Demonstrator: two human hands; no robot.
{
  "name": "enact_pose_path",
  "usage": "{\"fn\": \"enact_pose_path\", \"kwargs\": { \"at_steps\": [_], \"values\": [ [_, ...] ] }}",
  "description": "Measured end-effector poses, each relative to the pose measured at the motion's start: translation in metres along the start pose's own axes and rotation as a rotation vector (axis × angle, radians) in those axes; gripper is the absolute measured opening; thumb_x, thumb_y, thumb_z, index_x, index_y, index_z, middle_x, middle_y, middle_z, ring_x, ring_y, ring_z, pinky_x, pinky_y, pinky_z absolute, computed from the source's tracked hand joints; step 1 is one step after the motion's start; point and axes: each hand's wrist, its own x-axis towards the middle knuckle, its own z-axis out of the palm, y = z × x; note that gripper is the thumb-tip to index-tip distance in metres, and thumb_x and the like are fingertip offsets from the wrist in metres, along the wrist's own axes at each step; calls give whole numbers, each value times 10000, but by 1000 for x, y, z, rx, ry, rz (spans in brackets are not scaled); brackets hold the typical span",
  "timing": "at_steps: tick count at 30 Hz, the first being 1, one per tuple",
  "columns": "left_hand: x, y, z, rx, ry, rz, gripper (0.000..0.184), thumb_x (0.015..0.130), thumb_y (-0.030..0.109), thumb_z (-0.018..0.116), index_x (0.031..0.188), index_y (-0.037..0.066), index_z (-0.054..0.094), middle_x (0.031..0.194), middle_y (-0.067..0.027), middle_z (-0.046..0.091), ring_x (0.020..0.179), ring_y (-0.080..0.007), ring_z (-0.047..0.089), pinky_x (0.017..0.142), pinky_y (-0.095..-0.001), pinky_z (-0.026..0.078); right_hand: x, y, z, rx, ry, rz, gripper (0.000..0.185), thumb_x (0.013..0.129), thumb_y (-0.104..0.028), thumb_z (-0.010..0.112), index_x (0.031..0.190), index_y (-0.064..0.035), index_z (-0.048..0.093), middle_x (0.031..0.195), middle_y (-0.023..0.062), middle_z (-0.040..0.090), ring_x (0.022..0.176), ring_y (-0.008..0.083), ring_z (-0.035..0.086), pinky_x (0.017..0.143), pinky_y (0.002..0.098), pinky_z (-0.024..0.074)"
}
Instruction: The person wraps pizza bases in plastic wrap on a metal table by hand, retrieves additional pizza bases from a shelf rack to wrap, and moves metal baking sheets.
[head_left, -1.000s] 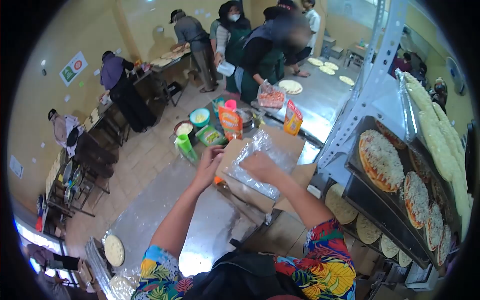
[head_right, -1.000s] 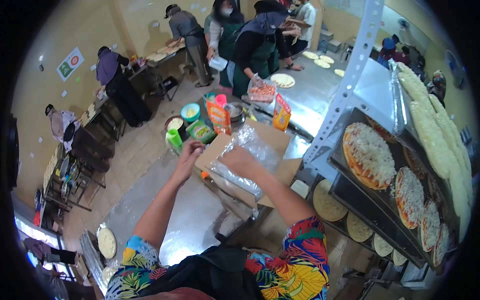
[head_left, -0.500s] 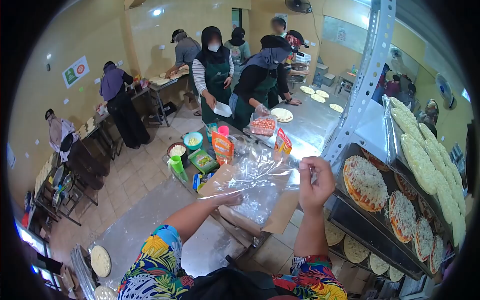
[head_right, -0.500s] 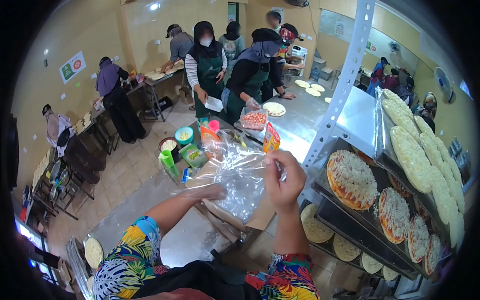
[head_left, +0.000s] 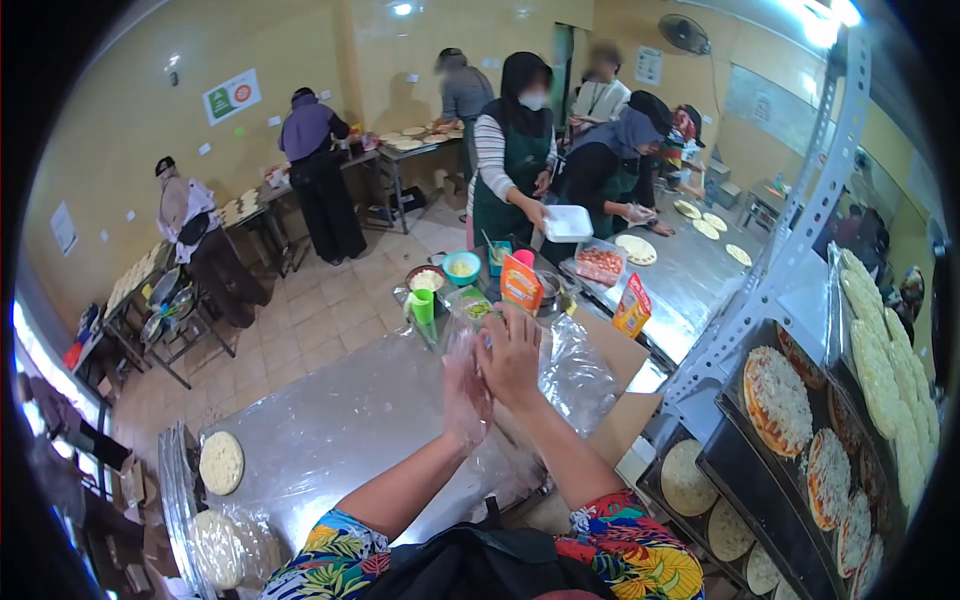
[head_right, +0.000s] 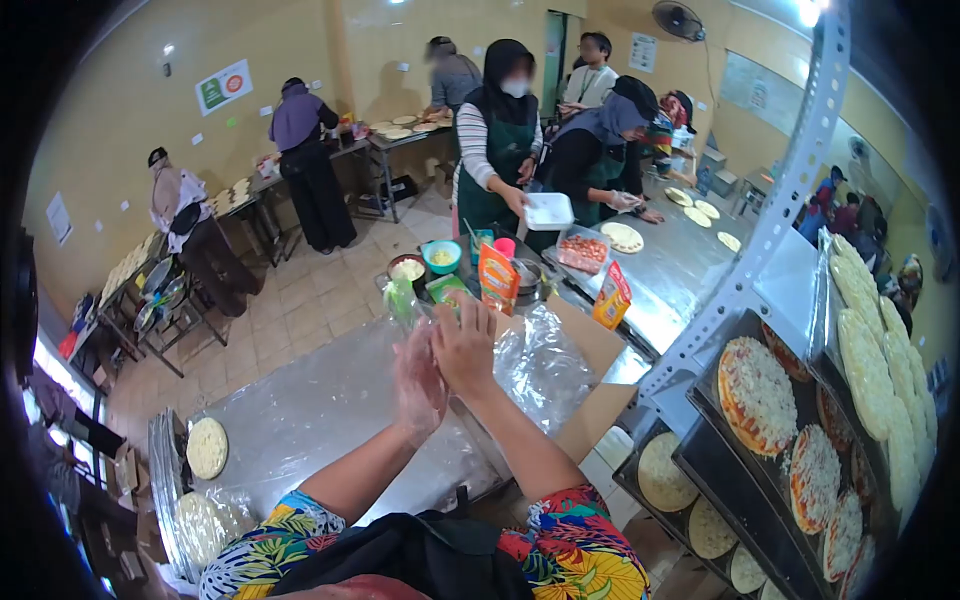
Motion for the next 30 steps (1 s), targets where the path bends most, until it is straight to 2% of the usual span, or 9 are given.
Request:
{"fn": "enact_pose_path", "kwargs": {
  "at_steps": [2, 5, 8, 10, 13, 17, 19, 28, 30],
  "values": [
    [-4, 25, -7, 88, -25, -3, 604, 938, 518, 355, 1365, 96, 293, 1379, -77, 364, 1243, -256, 407, 1008, -367, 362, -5, -23, 3, -118, 33, -103, 203, 799, -108, 599, 994, -54, 585, 1130, 161, 540, 1064, 301, 514, 911, 398, 380],
    [-13, 46, -33, 51, -34, -100, 530, 956, 432, 385, 1374, 130, 264, 1351, -68, 389, 1210, -232, 438, 970, -340, 401, -28, -61, 4, 381, -69, -19, 351, 847, -185, 555, 1169, -47, 534, 1308, 183, 432, 1241, 356, 366, 1032, 425, 261],
    [-36, 49, -36, 244, -155, 185, 569, 960, 494, 288, 1415, 155, 240, 1422, -85, 323, 1261, -212, 386, 1029, -348, 330, -52, -103, 12, 652, -127, 28, 561, 891, -299, 494, 1349, -4, 360, 1399, 196, 336, 1330, 342, 267, 1088, 439, 162],
    [-28, 41, -71, -30, 30, 14, 482, 978, 426, 305, 1361, 132, 298, 1395, -92, 344, 1193, -211, 447, 989, -330, 371, -66, -95, 36, 764, -288, 68, 615, 928, -313, 409, 1418, 7, 218, 1454, 194, 257, 1379, 319, 178, 1115, 429, 69],
    [-42, 49, -92, 503, 245, 165, 447, 990, 359, 327, 1341, 83, 313, 1377, -116, 349, 1201, -203, 422, 1003, -309, 350, -75, -96, 50, 682, -317, 93, 559, 947, -284, 377, 1410, 0, 245, 1449, 187, 270, 1375, 299, 197, 1113, 442, 75],
    [-68, 70, -76, 333, 324, 79, 518, 984, 407, 316, 1371, 64, 281, 1382, -132, 353, 1226, -209, 408, 1023, -316, 331, -72, -107, 69, 568, -332, 44, 613, 918, -316, 431, 1420, -25, 233, 1462, 162, 258, 1372, 310, 201, 1108, 469, 84],
    [-76, 78, -71, 211, 154, 197, 606, 980, 457, 251, 1400, 20, 256, 1424, -133, 319, 1304, -232, 338, 1067, -338, 286, -72, -115, 76, 510, -351, 31, 740, 841, -395, 520, 1423, -46, 226, 1460, 152, 259, 1372, 316, 199, 1103, 480, 115],
    [-105, 117, -122, 114, 306, 265, 629, 978, 465, 219, 1395, -3, 275, 1438, -121, 315, 1323, -238, 313, 1091, -348, 254, -89, -172, 78, 631, -261, -81, 682, 815, -384, 599, 1348, -37, 353, 1385, 204, 332, 1312, 370, 269, 1072, 481, 176],
    [-114, 122, -122, 185, 32, 350, 592, 980, 436, 225, 1423, 43, 237, 1467, -87, 273, 1334, -224, 300, 1093, -331, 248, -98, -182, 79, 655, -315, -140, 670, 826, -369, 595, 1351, -31, 353, 1395, 205, 325, 1317, 373, 260, 1075, 478, 170]
  ]
}}
